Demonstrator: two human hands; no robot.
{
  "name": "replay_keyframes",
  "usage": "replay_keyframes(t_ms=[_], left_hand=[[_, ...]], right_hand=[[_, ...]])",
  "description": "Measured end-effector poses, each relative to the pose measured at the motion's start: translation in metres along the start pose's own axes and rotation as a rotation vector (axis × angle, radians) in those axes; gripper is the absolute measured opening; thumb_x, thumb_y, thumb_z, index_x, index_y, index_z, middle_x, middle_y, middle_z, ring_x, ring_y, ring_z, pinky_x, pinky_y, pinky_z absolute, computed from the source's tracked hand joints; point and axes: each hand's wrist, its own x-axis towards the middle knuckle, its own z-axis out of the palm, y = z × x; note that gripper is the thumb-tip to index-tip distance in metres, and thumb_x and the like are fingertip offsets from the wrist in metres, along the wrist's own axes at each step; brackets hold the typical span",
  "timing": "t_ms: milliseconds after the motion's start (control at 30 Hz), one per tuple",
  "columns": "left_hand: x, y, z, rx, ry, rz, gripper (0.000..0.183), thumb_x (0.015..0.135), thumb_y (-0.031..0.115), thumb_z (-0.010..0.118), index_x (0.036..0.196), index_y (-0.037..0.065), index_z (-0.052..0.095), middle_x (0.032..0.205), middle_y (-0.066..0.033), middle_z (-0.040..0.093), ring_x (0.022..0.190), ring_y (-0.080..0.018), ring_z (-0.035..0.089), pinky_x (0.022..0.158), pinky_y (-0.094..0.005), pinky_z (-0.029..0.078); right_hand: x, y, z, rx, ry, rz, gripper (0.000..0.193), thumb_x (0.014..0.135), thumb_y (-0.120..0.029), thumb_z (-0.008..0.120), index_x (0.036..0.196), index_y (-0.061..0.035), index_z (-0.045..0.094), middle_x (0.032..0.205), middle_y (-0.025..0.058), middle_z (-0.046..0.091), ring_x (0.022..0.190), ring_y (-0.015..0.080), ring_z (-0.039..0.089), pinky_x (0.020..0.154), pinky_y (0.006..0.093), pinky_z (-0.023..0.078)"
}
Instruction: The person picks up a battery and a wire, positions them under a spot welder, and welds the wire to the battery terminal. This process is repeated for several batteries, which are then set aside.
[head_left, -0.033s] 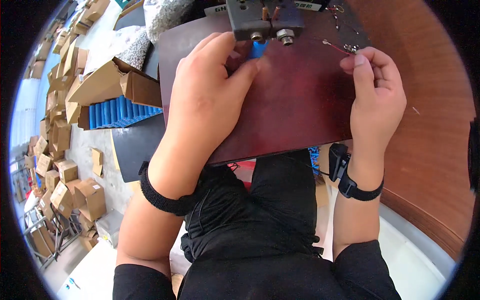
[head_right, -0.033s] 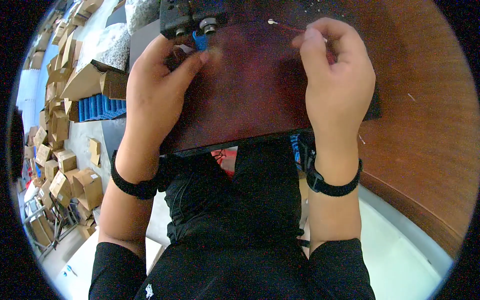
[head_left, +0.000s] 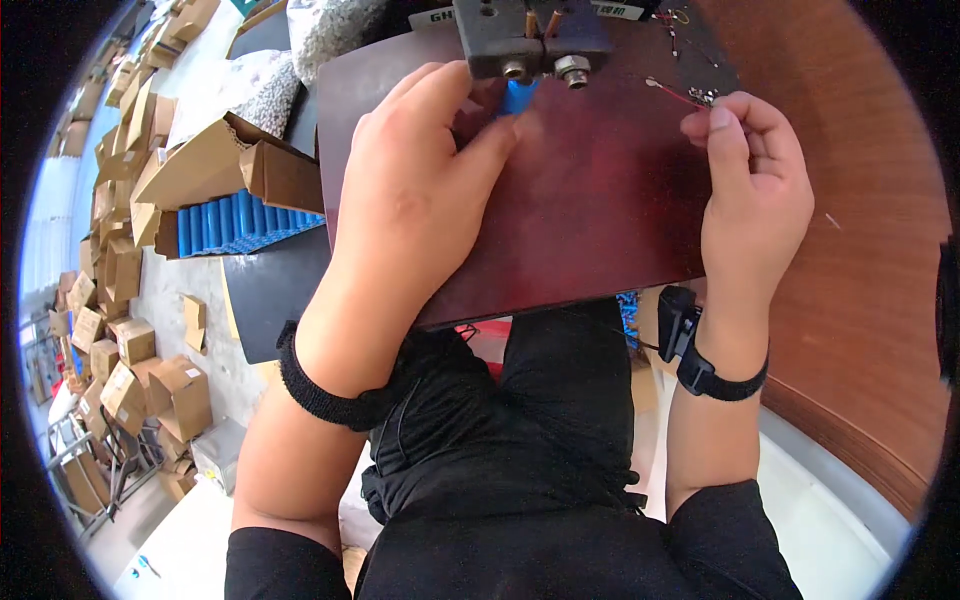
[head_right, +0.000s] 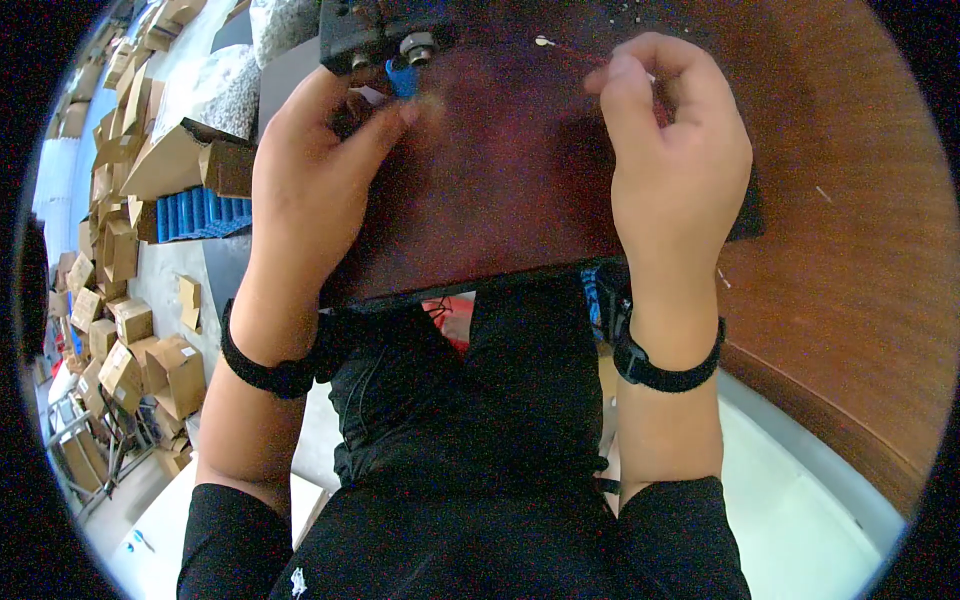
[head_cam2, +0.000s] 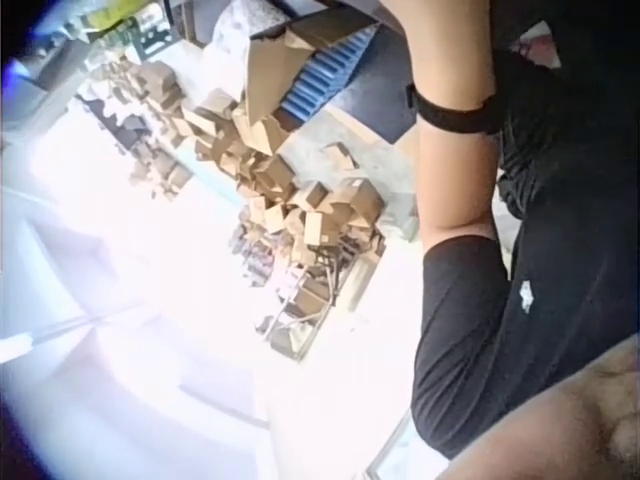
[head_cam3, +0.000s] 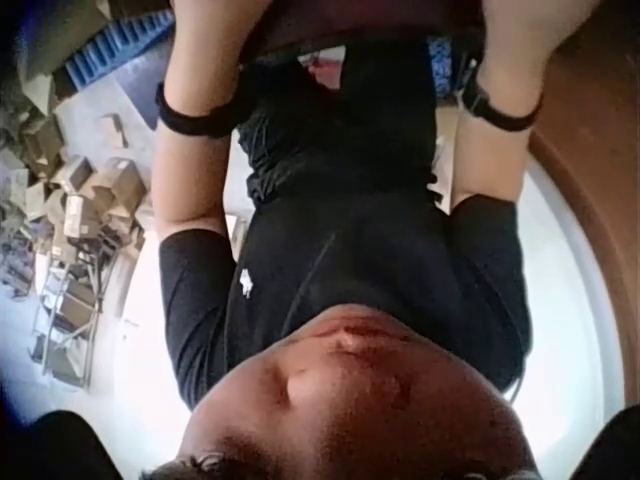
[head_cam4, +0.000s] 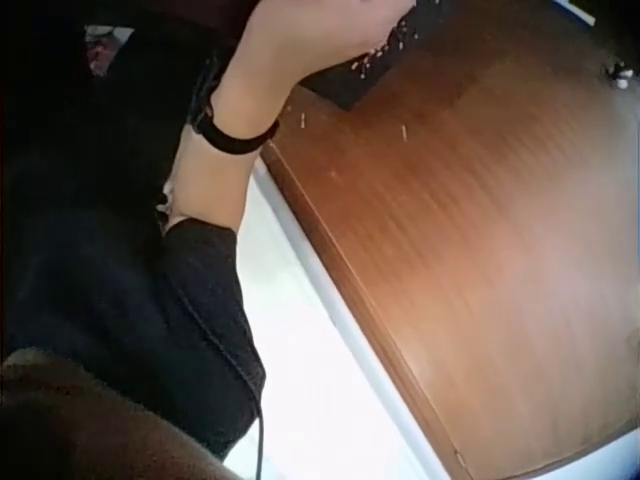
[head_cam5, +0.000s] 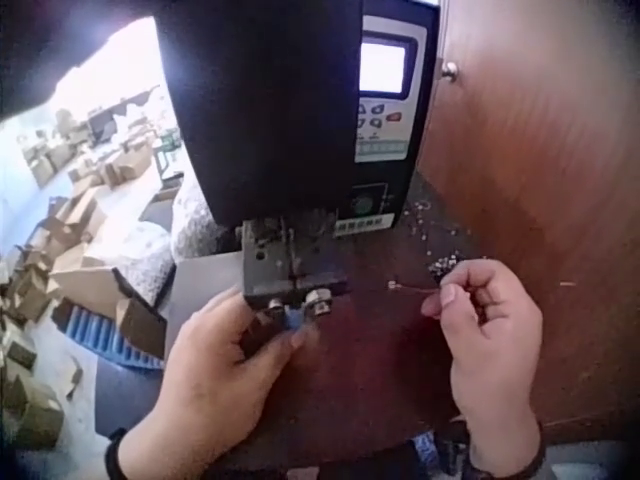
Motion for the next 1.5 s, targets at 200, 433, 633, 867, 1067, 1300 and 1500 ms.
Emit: replay_keyframes(t_ms=[200, 433, 633, 867, 1067, 1300, 1500], left_hand=[[0.002, -0.009, -0.002, 0.087, -0.024, 0.064, 0.023, 0.089, 0.012, 0.073, 0.110, 0.002, 0.070, 0.086, -0.0067, 0.072, 0.075, -0.0115, 0.063, 0.069, -0.0284, 0.051], [0.002, -0.009, 0.000, 0.066, -0.052, 0.018, 0.022, 0.090, 0.010, 0.071, 0.110, 0.002, 0.070, 0.087, -0.0070, 0.072, 0.077, -0.0112, 0.064, 0.070, -0.0273, 0.051], [0.003, -0.015, -0.001, 0.038, 0.001, 0.146, 0.022, 0.089, 0.013, 0.072, 0.108, 0.002, 0.070, 0.088, -0.0074, 0.072, 0.078, -0.0126, 0.065, 0.070, -0.0288, 0.051], [0.000, -0.003, -0.003, 0.173, -0.018, 0.060, 0.022, 0.088, 0.016, 0.074, 0.105, 0.002, 0.071, 0.090, -0.0104, 0.074, 0.083, -0.0148, 0.069, 0.074, -0.0317, 0.053], [-0.015, 0.006, -0.008, -0.054, -0.098, -0.053, 0.030, 0.092, 0.020, 0.073, 0.112, -0.001, 0.065, 0.093, -0.0074, 0.073, 0.086, -0.0132, 0.067, 0.077, -0.0309, 0.052], [-0.013, 0.006, -0.017, -0.135, -0.239, 0.102, 0.028, 0.091, 0.009, 0.071, 0.117, 0.000, 0.064, 0.107, -0.0108, 0.071, 0.102, -0.0183, 0.065, 0.091, -0.0323, 0.049], [-0.006, 0.007, -0.009, 0.029, -0.185, 0.077, 0.028, 0.090, 0.010, 0.070, 0.116, 0.000, 0.066, 0.112, -0.0184, 0.068, 0.102, -0.0356, 0.066, 0.089, -0.0362, 0.051]], right_hand=[[0.002, 0.000, 0.003, 0.005, -0.029, -0.016, 0.016, 0.100, -0.011, 0.062, 0.109, 0.0029, 0.065, 0.093, 0.0080, 0.073, 0.087, 0.0119, 0.067, 0.084, 0.0242, 0.052], [0.001, -0.002, 0.004, -0.020, -0.039, -0.024, 0.017, 0.100, -0.010, 0.062, 0.110, 0.0034, 0.065, 0.095, 0.0085, 0.073, 0.088, 0.0117, 0.067, 0.084, 0.0239, 0.051], [0.000, 0.001, 0.001, -0.072, -0.050, -0.024, 0.016, 0.100, -0.010, 0.062, 0.110, 0.0032, 0.065, 0.094, 0.0084, 0.073, 0.088, 0.0116, 0.067, 0.083, 0.0239, 0.052], [0.000, 0.004, 0.005, 0.049, -0.047, -0.037, 0.016, 0.099, -0.012, 0.063, 0.106, 0.0016, 0.066, 0.091, 0.0069, 0.072, 0.086, 0.0115, 0.067, 0.081, 0.0246, 0.051], [-0.002, 0.005, 0.001, 0.146, -0.117, -0.056, 0.015, 0.102, -0.011, 0.060, 0.111, 0.0007, 0.063, 0.095, 0.0055, 0.070, 0.091, 0.0112, 0.065, 0.086, 0.0250, 0.050], [-0.004, 0.004, -0.001, 0.208, -0.283, -0.156, 0.016, 0.103, -0.012, 0.057, 0.113, 0.0002, 0.059, 0.099, 0.0045, 0.064, 0.094, 0.0108, 0.060, 0.088, 0.0245, 0.047], [0.000, -0.007, 0.011, 0.210, -0.344, -0.188, 0.015, 0.104, -0.012, 0.056, 0.113, -0.0003, 0.059, 0.097, 0.0044, 0.064, 0.092, 0.0100, 0.059, 0.086, 0.0241, 0.047]])
